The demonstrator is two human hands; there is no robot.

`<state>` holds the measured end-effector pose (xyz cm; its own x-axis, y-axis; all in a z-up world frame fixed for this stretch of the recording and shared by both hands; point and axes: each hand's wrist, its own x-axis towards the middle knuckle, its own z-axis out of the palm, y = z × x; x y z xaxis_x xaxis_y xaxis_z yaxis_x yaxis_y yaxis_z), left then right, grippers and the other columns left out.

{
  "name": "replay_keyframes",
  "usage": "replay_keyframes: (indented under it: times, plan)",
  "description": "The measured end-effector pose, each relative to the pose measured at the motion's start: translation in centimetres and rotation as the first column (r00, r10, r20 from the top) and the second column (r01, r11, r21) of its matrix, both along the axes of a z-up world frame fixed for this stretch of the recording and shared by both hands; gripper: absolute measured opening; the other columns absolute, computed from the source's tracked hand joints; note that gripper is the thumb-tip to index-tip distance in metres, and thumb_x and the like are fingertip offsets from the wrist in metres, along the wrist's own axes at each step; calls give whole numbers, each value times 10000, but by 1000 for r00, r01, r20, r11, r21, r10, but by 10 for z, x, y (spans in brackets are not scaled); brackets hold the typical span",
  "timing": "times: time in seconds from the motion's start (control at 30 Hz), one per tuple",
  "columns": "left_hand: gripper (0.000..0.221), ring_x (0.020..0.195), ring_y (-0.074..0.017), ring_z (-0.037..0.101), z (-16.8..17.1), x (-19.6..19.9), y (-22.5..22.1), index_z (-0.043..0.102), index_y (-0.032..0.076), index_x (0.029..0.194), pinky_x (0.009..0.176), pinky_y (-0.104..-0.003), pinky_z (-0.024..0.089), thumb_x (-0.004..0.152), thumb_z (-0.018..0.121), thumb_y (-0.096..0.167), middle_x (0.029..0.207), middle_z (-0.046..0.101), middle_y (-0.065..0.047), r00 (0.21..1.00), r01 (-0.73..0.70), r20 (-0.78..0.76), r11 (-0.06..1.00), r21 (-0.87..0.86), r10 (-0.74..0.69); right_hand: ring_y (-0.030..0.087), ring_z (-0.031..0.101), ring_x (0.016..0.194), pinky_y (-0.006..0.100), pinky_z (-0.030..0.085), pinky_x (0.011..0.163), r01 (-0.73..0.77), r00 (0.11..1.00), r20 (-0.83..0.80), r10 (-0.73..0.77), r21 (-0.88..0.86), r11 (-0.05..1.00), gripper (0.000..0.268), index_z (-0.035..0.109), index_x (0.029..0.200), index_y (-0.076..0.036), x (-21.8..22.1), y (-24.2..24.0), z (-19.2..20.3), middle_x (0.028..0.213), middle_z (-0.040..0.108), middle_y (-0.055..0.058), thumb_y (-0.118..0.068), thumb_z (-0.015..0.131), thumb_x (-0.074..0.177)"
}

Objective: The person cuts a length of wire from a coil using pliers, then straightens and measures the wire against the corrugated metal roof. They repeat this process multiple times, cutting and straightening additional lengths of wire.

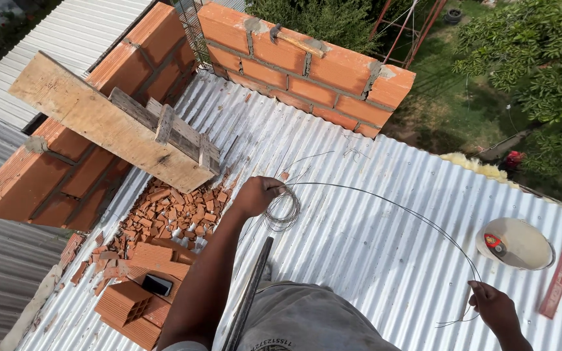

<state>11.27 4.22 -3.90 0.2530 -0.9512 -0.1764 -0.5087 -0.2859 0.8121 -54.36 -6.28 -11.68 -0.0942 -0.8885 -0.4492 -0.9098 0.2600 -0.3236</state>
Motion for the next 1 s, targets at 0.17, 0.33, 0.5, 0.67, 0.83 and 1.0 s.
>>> replay_keyframes:
  times: [0.17, 0.33, 0.5, 0.67, 0.83, 1.0]
  plan:
    - [192, 897, -32, 596, -8, 14, 12, 814, 47, 1037, 821, -237, 475, 958, 727, 198, 966, 763, 56, 896, 157, -408, 985, -74, -173, 273, 541, 792, 403, 485, 704, 128, 920, 361, -154, 97, 987, 441, 642, 1418, -101, 25, 20, 23, 1089, 778, 143, -258, 588, 1009]
    - [380, 643, -116, 339, 12, 35, 16, 862, 100, 963, 657, -275, 255, 957, 675, 430, 646, 478, 57, 868, 301, -405, 953, -29, -286, 330, 613, 804, 455, 548, 794, 42, 896, 425, -126, 201, 979, 775, 406, 1639, -227, 23, 14, 46, 1428, 673, 118, -117, 658, 915]
    - [304, 936, -91, 705, -12, 66, 2, 836, 66, 1018, 896, -308, 526, 885, 767, 331, 963, 828, -20, 809, 549, -355, 819, 171, -468, 109, 656, 746, 242, 541, 776, -385, 899, -132, 417, 214, 898, 369, 787, 1283, -412, -6, -14, 67, 817, 780, -27, -358, 657, 941]
    - [239, 1009, -182, 660, 61, 29, -3, 845, 147, 1007, 920, -391, 493, 843, 840, 320, 992, 809, -3, 880, 353, 56, 727, 589, -472, 197, 690, 1095, 335, 560, 909, -431, 532, -519, 670, 514, 741, 336, 566, 1193, -407, -30, -33, 78, 1238, 709, -100, -291, 354, 960]
    - [255, 950, -261, 728, 1, 15, -15, 813, 232, 937, 1095, -397, 364, 806, 834, 451, 930, 793, -64, 674, 264, 546, 852, 451, -498, 248, 779, 1025, 413, 608, 820, -424, 608, -521, 599, 425, 800, 353, 459, 1327, -283, -18, -30, 73, 1322, 711, 6, -358, 435, 983]
    - [203, 975, -230, 637, -15, 20, -4, 817, 267, 853, 870, -399, 415, 912, 692, 416, 874, 771, 11, 430, 280, 851, 941, 191, -301, 132, 689, 1200, 419, 635, 790, -498, 700, -568, 433, 46, 866, 546, 357, 1501, -295, 5, -19, 38, 1286, 665, -90, -366, 429, 965]
